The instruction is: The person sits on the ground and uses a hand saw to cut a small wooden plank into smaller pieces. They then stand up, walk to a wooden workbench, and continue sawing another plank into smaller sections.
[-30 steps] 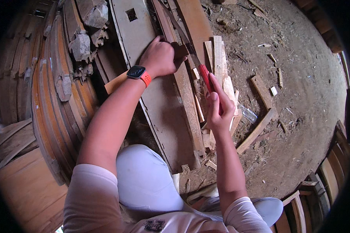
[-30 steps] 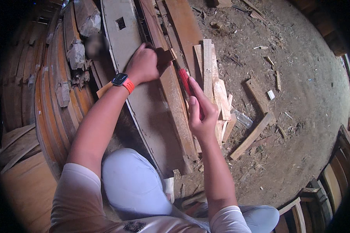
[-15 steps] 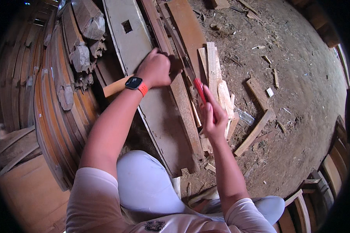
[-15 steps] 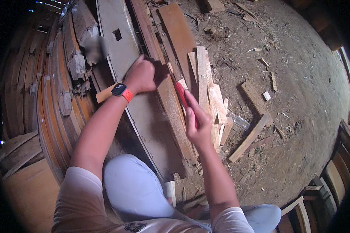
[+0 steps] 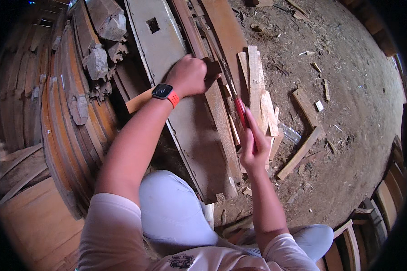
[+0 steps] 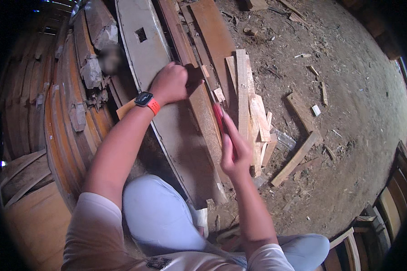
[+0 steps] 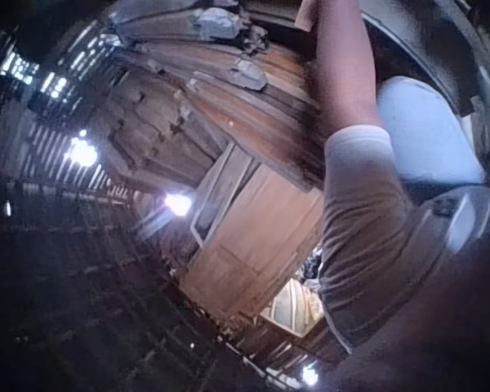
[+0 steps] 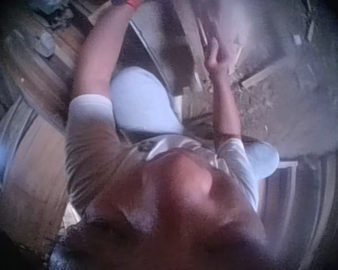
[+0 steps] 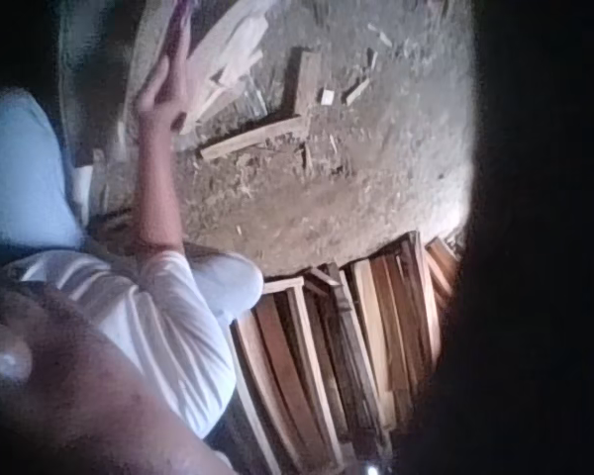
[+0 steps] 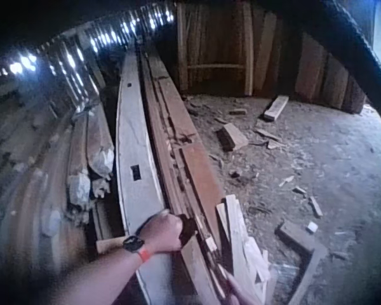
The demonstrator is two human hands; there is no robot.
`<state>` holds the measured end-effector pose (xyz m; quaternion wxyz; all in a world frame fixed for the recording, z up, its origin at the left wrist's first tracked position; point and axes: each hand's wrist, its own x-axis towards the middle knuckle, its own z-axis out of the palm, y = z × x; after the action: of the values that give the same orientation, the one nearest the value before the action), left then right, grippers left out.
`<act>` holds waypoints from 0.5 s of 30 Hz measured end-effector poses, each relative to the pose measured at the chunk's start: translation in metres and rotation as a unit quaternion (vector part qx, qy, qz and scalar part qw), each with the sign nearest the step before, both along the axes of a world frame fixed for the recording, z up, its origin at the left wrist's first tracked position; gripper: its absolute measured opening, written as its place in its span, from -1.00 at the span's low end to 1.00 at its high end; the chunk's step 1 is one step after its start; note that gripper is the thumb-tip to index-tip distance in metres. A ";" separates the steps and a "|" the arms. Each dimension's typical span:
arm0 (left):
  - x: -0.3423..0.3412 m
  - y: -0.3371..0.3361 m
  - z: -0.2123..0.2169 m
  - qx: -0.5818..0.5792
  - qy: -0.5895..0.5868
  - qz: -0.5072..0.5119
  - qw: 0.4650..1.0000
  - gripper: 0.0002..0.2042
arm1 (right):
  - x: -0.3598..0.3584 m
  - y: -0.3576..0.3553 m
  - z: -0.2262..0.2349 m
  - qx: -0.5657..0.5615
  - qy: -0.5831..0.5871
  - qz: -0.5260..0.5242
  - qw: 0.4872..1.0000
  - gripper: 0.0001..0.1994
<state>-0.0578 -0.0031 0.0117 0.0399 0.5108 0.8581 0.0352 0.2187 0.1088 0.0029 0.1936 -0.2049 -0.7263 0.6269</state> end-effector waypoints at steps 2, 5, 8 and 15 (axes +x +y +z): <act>0.001 0.000 0.008 0.014 -0.005 0.000 1.000 -0.56 | 0.035 -0.008 -0.015 0.003 0.011 -0.012 1.000 -0.55; 0.001 -0.005 0.002 0.020 0.006 0.021 1.000 -0.57 | 0.041 -0.012 -0.002 -0.067 -0.025 -0.017 0.997 -0.57; 0.007 0.006 0.015 -0.027 0.017 0.011 0.999 -0.59 | -0.035 0.009 0.007 -0.053 -0.003 -0.015 0.998 -0.58; 0.006 -0.001 0.007 0.015 -0.012 0.046 0.999 -0.59 | 0.043 -0.005 -0.009 -0.031 -0.007 -0.028 0.999 -0.57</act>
<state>-0.0520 -0.0042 0.0189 0.0411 0.4710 0.8794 0.0565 0.2615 0.1036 -0.0057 0.1995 -0.2351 -0.7020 0.6420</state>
